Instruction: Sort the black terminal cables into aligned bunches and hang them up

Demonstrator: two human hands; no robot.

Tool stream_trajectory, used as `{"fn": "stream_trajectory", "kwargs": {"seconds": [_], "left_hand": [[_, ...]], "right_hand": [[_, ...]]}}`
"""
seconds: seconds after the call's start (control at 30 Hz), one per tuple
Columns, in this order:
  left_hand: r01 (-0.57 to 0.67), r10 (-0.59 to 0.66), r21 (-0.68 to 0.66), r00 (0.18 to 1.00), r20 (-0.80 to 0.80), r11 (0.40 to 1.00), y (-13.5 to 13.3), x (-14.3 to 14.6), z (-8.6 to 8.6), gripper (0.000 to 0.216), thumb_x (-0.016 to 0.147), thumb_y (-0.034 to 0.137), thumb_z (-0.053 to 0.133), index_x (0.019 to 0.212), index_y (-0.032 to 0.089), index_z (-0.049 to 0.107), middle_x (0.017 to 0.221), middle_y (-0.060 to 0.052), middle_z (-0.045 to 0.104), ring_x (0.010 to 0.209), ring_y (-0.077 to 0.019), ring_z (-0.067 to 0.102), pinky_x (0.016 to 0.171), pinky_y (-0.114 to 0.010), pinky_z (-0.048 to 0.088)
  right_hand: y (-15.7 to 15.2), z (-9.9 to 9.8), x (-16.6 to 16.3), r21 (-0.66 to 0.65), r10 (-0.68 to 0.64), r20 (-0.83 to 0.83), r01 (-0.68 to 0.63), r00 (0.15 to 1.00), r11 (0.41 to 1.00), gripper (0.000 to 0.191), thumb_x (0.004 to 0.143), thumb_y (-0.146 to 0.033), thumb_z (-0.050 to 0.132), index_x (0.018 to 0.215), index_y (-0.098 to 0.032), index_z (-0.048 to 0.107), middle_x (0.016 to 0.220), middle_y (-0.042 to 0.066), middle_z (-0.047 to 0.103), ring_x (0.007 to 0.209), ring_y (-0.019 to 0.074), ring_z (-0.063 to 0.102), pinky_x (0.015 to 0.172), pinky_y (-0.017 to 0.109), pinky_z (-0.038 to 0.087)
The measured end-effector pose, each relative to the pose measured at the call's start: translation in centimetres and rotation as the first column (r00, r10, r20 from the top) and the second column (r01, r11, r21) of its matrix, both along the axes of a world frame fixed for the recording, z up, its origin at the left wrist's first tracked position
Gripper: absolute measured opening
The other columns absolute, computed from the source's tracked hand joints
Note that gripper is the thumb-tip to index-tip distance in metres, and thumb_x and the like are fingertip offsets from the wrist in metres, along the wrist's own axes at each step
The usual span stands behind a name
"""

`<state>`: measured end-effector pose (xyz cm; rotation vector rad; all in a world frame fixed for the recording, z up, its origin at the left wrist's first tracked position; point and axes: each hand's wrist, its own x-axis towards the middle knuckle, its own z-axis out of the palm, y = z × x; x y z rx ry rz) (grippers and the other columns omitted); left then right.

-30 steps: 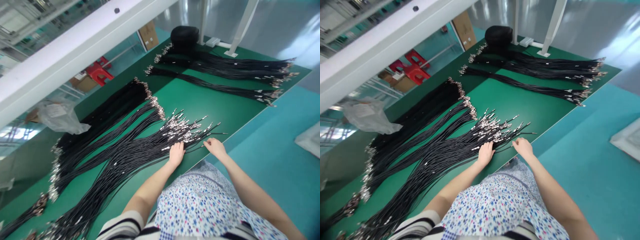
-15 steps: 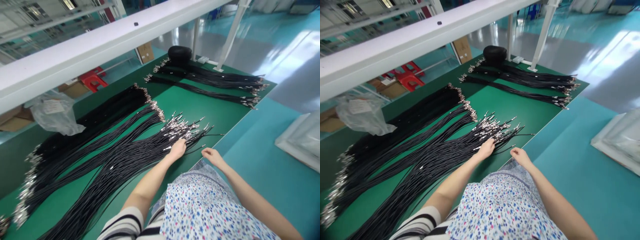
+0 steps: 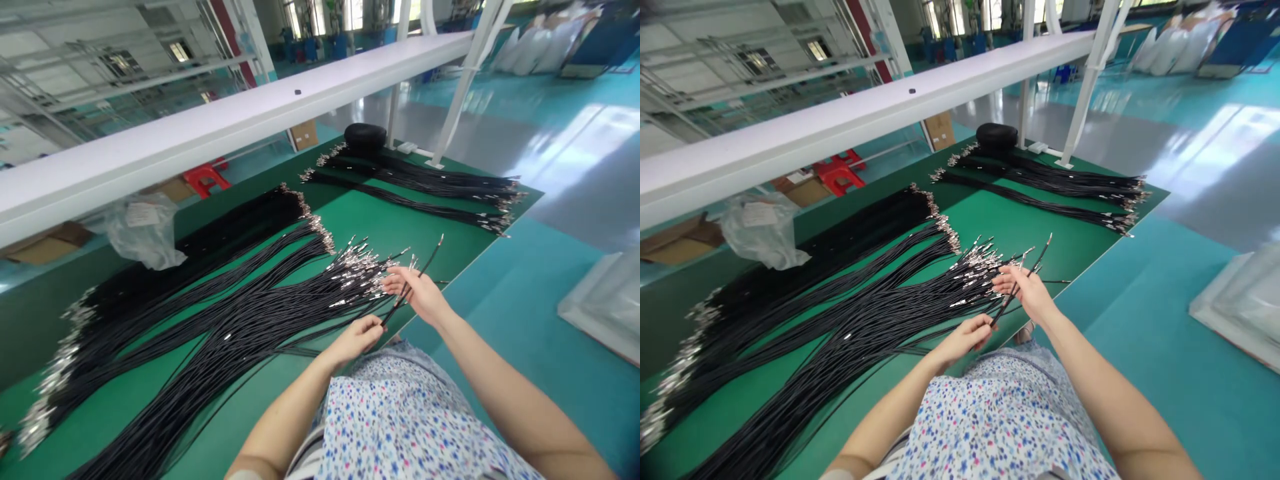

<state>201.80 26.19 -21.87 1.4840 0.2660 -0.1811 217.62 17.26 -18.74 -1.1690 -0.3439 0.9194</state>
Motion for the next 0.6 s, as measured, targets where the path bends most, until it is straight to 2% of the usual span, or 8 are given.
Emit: {"fn": "stream_trajectory", "kwargs": {"seconds": [0.1, 0.17, 0.27, 0.33, 0.4, 0.5, 0.6], "left_hand": [[-0.110, 0.101, 0.100, 0.990, 0.099, 0.989, -0.2, 1.0, 0.6, 0.043, 0.077, 0.052, 0.044, 0.079, 0.010, 0.052, 0.058, 0.003, 0.036, 0.052, -0.0053, 0.030, 0.049, -0.019, 0.024], [-0.165, 0.156, 0.095, 0.984, 0.090, 0.982, -0.3, 1.6, 0.6, 0.047, 0.078, 0.054, 0.041, 0.078, 0.009, 0.055, 0.054, 0.003, 0.036, 0.048, -0.0050, 0.029, 0.047, -0.019, 0.024], [-0.156, 0.158, -0.117, 0.987, 0.007, 0.981, -0.5, 2.2, 0.6, 0.053, 0.077, 0.058, 0.039, 0.091, 0.008, 0.054, 0.055, 0.001, 0.046, 0.044, -0.0066, 0.038, 0.046, -0.021, 0.030], [-0.173, 0.181, -0.282, 0.983, 0.002, 0.944, -0.6, 2.7, 0.8, 0.052, 0.074, 0.057, 0.046, 0.092, 0.009, 0.051, 0.062, -0.002, 0.052, 0.049, -0.0096, 0.048, 0.052, -0.024, 0.038], [-0.205, 0.223, -0.379, 0.975, 0.002, 0.903, -0.7, 3.3, 1.2, 0.048, 0.072, 0.055, 0.050, 0.086, 0.010, 0.049, 0.063, -0.002, 0.052, 0.051, -0.0108, 0.051, 0.055, -0.026, 0.041], [-0.235, 0.262, -0.402, 0.965, 0.013, 0.885, -0.8, 4.0, 1.7, 0.043, 0.073, 0.053, 0.051, 0.084, 0.011, 0.047, 0.061, 0.000, 0.050, 0.049, -0.0094, 0.049, 0.049, -0.023, 0.039], [-0.227, 0.252, -0.332, 0.967, 0.031, 0.915, -0.7, 4.2, 1.8, 0.042, 0.075, 0.052, 0.048, 0.087, 0.012, 0.047, 0.060, 0.001, 0.047, 0.047, -0.0071, 0.045, 0.042, -0.019, 0.034]], "right_hand": [[-0.3, -0.1, -1.6, 0.051, -0.017, 0.017, 0.016, 1.000, 0.999, 0.037, 0.077, -0.044, 0.054, 0.096, -0.013, 0.056, 0.081, 0.010, 0.065, 0.072, 0.0179, 0.062, 0.074, 0.036, 0.047], [-0.7, -0.6, -2.5, 0.055, -0.067, 0.058, 0.064, 0.996, 0.996, 0.036, 0.077, -0.045, 0.053, 0.094, -0.013, 0.058, 0.081, 0.009, 0.065, 0.074, 0.0176, 0.061, 0.076, 0.035, 0.047], [-1.3, -1.6, -3.6, -0.022, -0.029, 0.159, 0.033, 0.987, 0.999, 0.037, 0.078, -0.047, 0.051, 0.094, -0.014, 0.060, 0.083, 0.009, 0.064, 0.071, 0.0155, 0.060, 0.070, 0.031, 0.049], [-1.7, -2.1, -4.2, -0.117, 0.056, 0.229, -0.030, 0.972, 0.993, 0.042, 0.080, -0.048, 0.048, 0.103, -0.015, 0.058, 0.081, 0.007, 0.063, 0.055, 0.0111, 0.056, 0.053, 0.025, 0.047], [-1.8, -2.2, -4.7, -0.188, 0.124, 0.294, -0.070, 0.948, 0.980, 0.047, 0.081, -0.049, 0.045, 0.115, -0.017, 0.052, 0.085, 0.006, 0.062, 0.043, 0.0066, 0.048, 0.042, 0.022, 0.041], [-1.7, -2.1, -4.7, -0.190, 0.179, 0.329, -0.120, 0.927, 0.974, 0.052, 0.081, -0.047, 0.044, 0.126, -0.020, 0.042, 0.095, 0.006, 0.059, 0.045, 0.0056, 0.048, 0.044, 0.023, 0.043], [-1.8, -2.0, -4.5, -0.155, 0.249, 0.288, -0.211, 0.925, 0.965, 0.048, 0.082, -0.044, 0.046, 0.122, -0.017, 0.044, 0.080, 0.003, 0.060, 0.051, 0.0089, 0.053, 0.053, 0.025, 0.047]]}}
